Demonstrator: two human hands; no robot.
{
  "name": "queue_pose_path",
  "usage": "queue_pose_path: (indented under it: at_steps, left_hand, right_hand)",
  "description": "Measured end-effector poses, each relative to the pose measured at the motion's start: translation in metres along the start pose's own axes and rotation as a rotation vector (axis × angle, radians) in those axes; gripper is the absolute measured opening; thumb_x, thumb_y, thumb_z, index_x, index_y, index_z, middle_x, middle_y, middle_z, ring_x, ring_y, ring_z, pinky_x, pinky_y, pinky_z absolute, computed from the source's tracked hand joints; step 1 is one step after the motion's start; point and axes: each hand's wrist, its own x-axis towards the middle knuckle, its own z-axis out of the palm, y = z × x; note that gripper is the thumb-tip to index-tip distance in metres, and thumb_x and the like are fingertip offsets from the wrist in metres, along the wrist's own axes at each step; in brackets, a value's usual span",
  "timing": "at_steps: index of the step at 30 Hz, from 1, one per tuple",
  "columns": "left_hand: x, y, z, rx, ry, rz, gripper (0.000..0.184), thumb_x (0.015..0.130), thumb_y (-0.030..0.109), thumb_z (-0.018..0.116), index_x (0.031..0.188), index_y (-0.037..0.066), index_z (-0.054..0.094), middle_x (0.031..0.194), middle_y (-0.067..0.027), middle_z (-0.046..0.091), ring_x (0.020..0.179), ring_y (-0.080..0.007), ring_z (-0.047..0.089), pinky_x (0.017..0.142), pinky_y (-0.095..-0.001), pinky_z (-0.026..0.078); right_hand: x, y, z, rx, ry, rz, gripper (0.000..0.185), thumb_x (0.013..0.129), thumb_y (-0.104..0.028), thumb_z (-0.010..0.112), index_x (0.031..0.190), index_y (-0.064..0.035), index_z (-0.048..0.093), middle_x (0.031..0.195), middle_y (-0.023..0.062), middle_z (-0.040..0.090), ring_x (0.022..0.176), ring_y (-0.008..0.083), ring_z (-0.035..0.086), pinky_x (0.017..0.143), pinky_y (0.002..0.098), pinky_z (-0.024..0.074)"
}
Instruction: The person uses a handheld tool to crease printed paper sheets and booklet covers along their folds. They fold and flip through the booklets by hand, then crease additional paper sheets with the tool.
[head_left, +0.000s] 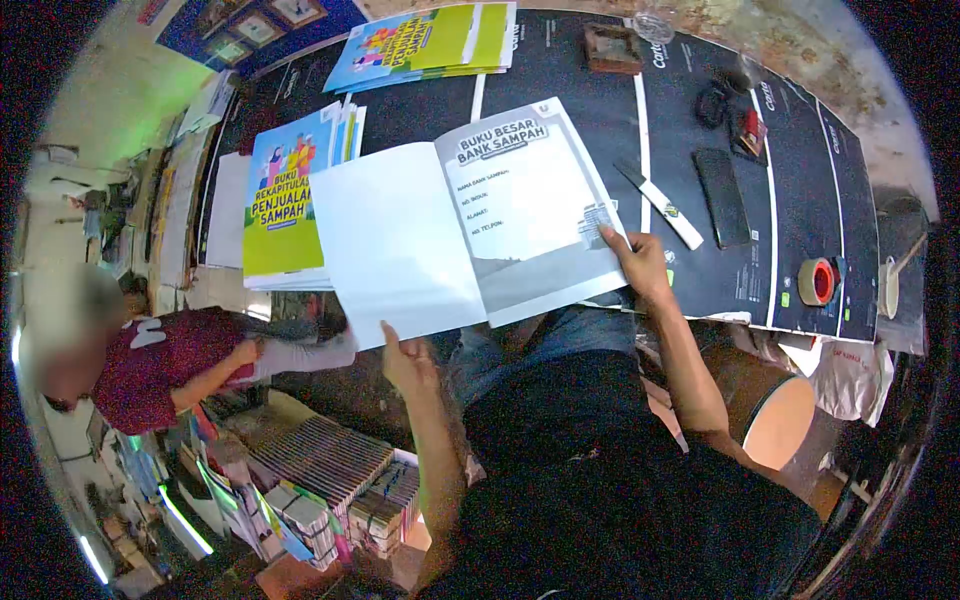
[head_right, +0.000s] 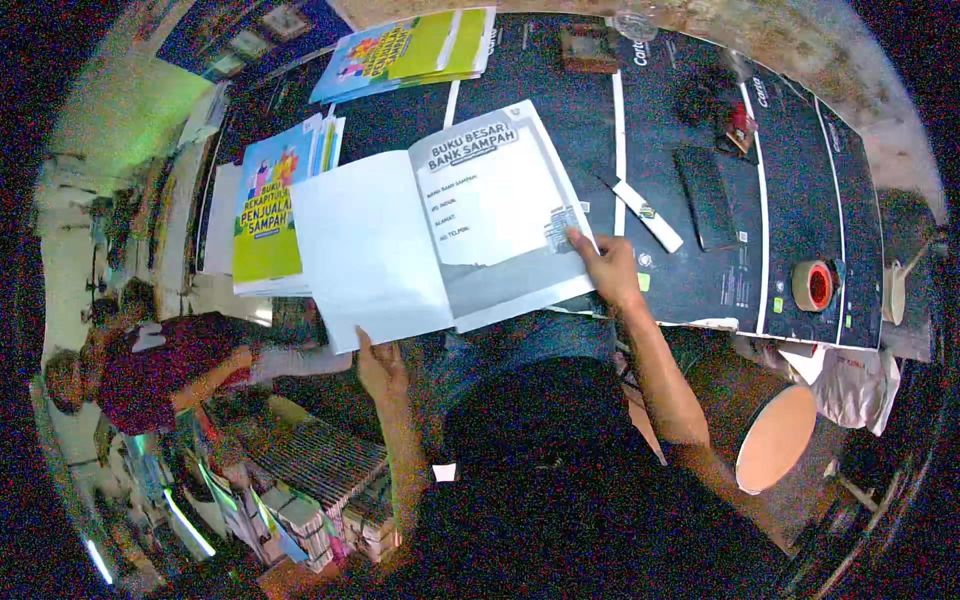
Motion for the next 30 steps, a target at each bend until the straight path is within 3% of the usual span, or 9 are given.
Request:
queue_pose_path:
  at_steps: [1,5,17,22,24,26,27,30]
  left_hand:
    - [0.008,-0.009,-0.014,-0.045,0.010,-0.108,0.049,0.095,0.034,0.073,0.128,0.000,0.060,0.121,-0.0117,0.066,0.111,-0.0275,0.063,0.097,-0.0381,0.053]
    - [-0.003,-0.013,-0.013,-0.086,-0.050,-0.152,0.063,0.095,0.038,0.072,0.143,0.006,0.049,0.146,-0.0073,0.049,0.136,-0.0227,0.045,0.113,-0.0404,0.041]
    - [-0.003,-0.006,-0.009,-0.055,0.006,-0.171,0.066,0.092,0.041,0.075,0.143,0.008,0.050,0.142,-0.0079,0.054,0.134,-0.0221,0.048,0.112,-0.0382,0.039]
    - [-0.002,-0.005,-0.008,-0.057,0.041,-0.178,0.063,0.093,0.040,0.074,0.141,0.006,0.052,0.138,-0.0095,0.057,0.128,-0.0222,0.053,0.108,-0.0383,0.043]
    - [-0.016,0.002,-0.004,-0.005,0.045,-0.066,0.049,0.096,0.035,0.071,0.131,0.004,0.057,0.121,-0.0095,0.063,0.109,-0.0204,0.061,0.094,-0.0335,0.049]
    - [-0.060,0.028,0.048,0.021,-0.010,0.195,0.029,0.100,0.028,0.066,0.114,0.003,0.066,0.092,-0.0065,0.072,0.078,-0.0159,0.069,0.069,-0.0240,0.055]
    - [-0.082,0.039,0.068,0.044,-0.015,0.277,0.028,0.099,0.021,0.068,0.116,0.000,0.067,0.110,-0.0133,0.073,0.087,-0.0213,0.072,0.069,-0.0299,0.057]
    - [-0.118,0.034,0.103,0.601,-0.363,0.756,0.025,0.088,0.012,0.076,0.110,0.001,0.069,0.112,-0.0115,0.071,0.091,-0.0256,0.071,0.072,-0.0354,0.056]
  right_hand:
    - [0.001,0.004,0.004,0.016,0.021,-0.026,0.049,0.095,-0.044,0.069,0.086,0.0036,0.077,0.062,0.0017,0.065,0.056,0.0078,0.054,0.050,0.0292,0.0393]
    - [0.003,0.008,0.006,0.101,0.023,-0.056,0.046,0.095,-0.040,0.071,0.080,0.0033,0.076,0.060,-0.0005,0.063,0.053,0.0053,0.048,0.047,0.0287,0.0336]
    - [-0.001,0.002,0.006,0.117,0.025,-0.047,0.043,0.096,-0.036,0.071,0.077,0.0020,0.075,0.059,-0.0024,0.062,0.051,0.0037,0.047,0.046,0.0269,0.0318]
    - [0.000,0.005,0.006,0.145,0.006,-0.001,0.044,0.096,-0.037,0.071,0.079,0.0030,0.076,0.061,0.0008,0.065,0.053,0.0053,0.052,0.048,0.0268,0.0381]
    - [-0.006,0.010,0.005,0.091,0.022,-0.001,0.045,0.095,-0.038,0.071,0.080,0.0041,0.076,0.063,0.0030,0.067,0.054,0.0068,0.054,0.050,0.0275,0.0413]
    - [-0.003,0.003,0.007,-0.005,0.095,-0.104,0.046,0.095,-0.038,0.071,0.081,0.0052,0.076,0.064,0.0052,0.068,0.056,0.0083,0.056,0.053,0.0285,0.0440]
    - [0.009,0.034,0.011,-0.084,0.135,-0.040,0.047,0.094,-0.039,0.071,0.082,0.0065,0.075,0.065,0.0071,0.069,0.058,0.0095,0.057,0.055,0.0298,0.0457]
    - [-0.005,-0.006,0.012,0.075,0.076,-0.037,0.048,0.095,-0.039,0.071,0.083,0.0071,0.075,0.066,0.0061,0.069,0.058,0.0086,0.055,0.053,0.0296,0.0437]
